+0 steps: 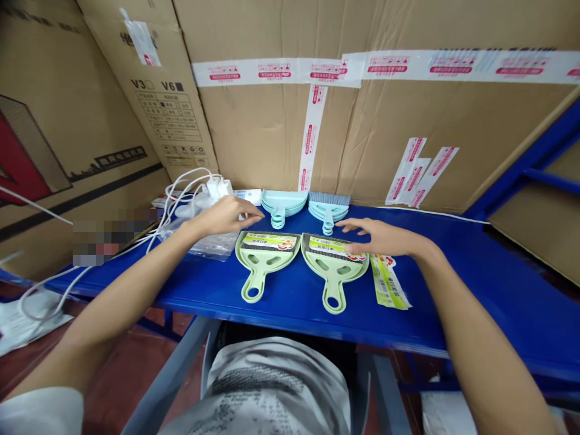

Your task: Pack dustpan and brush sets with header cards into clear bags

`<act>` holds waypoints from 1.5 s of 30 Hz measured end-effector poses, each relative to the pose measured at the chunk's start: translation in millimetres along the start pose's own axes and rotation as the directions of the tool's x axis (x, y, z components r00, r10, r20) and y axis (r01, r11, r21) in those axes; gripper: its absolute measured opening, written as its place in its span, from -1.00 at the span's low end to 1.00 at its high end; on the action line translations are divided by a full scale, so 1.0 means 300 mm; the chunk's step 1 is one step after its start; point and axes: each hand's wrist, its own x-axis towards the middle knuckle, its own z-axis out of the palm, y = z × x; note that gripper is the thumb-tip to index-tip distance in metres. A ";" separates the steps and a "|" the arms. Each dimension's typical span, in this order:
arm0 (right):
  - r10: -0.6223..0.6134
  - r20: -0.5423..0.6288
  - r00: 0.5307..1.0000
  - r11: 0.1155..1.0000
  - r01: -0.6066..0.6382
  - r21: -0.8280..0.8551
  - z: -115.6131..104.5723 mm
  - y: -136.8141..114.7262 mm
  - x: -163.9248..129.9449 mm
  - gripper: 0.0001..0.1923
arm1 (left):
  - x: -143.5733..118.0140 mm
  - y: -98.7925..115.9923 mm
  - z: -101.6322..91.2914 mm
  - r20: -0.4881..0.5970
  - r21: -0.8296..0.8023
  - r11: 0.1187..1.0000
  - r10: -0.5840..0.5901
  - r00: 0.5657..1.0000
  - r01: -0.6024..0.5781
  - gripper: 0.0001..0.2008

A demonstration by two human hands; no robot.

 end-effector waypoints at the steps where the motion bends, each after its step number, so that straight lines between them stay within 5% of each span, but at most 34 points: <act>1: -0.009 0.039 0.999 1.000 0.010 -0.016 0.006 -0.016 -0.004 -0.04 | 0.002 0.017 0.001 0.029 -0.089 0.996 0.027 0.999 -0.025 -0.72; 4: -0.034 0.133 0.990 0.996 0.044 -0.075 0.019 -0.043 -0.012 0.27 | 0.005 0.051 0.002 0.148 -0.323 0.943 0.137 0.979 -0.083 -0.67; 7: -0.048 0.200 0.979 0.993 0.068 -0.098 0.027 -0.054 -0.012 0.47 | 0.000 0.048 0.011 0.281 -0.438 0.895 0.218 0.935 -0.077 -0.36; 11: -0.060 0.234 0.970 0.989 0.090 -0.121 0.038 -0.064 -0.007 0.54 | -0.010 0.026 0.031 0.403 -0.489 0.872 0.212 0.890 0.014 0.11; 14: -0.096 0.236 0.967 0.982 0.130 -0.136 0.043 -0.059 -0.003 0.52 | -0.014 0.023 0.038 0.450 -0.487 0.872 0.199 0.870 0.052 0.20; 33: -0.121 0.158 0.980 0.991 0.128 -0.040 0.050 -0.021 0.003 0.55 | -0.014 0.031 0.044 0.415 -0.510 0.859 0.201 0.887 0.044 0.08; 35: -0.098 0.124 0.988 0.995 0.097 0.011 0.052 -0.006 0.014 0.44 | -0.017 0.030 0.043 0.413 -0.490 0.871 0.188 0.891 0.043 0.10; 39: -0.015 -0.032 0.999 0.992 0.018 0.122 0.074 0.000 0.061 -0.13 | -0.016 0.035 0.010 0.355 -0.493 0.870 0.187 0.916 0.013 0.07; 42: 0.040 -0.140 0.989 0.988 -0.019 0.151 0.095 -0.005 0.088 -0.34 | -0.010 0.043 -0.030 0.195 -0.526 0.851 0.124 0.973 -0.003 -0.21; 45: 0.071 -0.204 0.976 0.986 -0.037 0.163 0.102 -0.006 0.089 -0.32 | -0.002 0.053 -0.049 0.000 -0.533 0.846 -0.004 1.000 0.003 -0.56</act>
